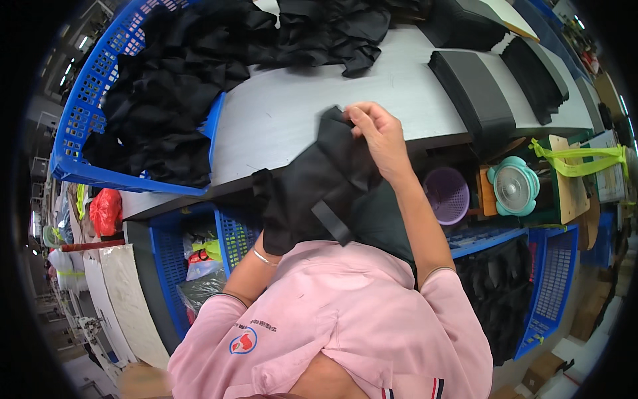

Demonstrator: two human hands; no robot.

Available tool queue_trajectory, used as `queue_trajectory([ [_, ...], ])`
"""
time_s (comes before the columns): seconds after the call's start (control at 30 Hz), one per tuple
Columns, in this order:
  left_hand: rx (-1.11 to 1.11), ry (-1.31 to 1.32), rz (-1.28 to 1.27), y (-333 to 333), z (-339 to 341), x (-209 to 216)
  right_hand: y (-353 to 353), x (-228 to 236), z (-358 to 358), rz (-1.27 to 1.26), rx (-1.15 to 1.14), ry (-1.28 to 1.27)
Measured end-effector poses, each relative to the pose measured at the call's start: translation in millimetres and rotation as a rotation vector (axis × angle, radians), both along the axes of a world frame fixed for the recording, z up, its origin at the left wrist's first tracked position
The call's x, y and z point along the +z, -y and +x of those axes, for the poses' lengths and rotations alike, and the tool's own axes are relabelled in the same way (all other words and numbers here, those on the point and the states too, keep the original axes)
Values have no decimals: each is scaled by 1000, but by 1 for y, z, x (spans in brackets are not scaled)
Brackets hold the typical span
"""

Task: Inspecting and folding black fabric components in a factory setting.

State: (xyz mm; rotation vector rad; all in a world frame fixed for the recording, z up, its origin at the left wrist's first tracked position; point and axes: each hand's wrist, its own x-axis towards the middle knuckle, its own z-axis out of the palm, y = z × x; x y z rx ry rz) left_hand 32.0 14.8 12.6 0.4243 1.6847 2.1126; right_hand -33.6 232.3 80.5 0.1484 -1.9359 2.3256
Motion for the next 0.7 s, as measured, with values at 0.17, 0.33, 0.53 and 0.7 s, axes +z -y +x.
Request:
queue_trajectory([
  [0.17, 79, -22, 44, 13, 4, -1, 1, -4, 16, 323, 91, -39],
  [0.33, 114, -158, -61, 12, -7, -10, 10, -2, 36, 804, -14, -267],
  [0.53, 61, -349, -100, -20, -27, -17, 25, -32, 41, 1222, -364, -497],
  [0.7, 18, -472, -154, -36, -12, -25, 7, -72, 38, 750, -396, -166],
])
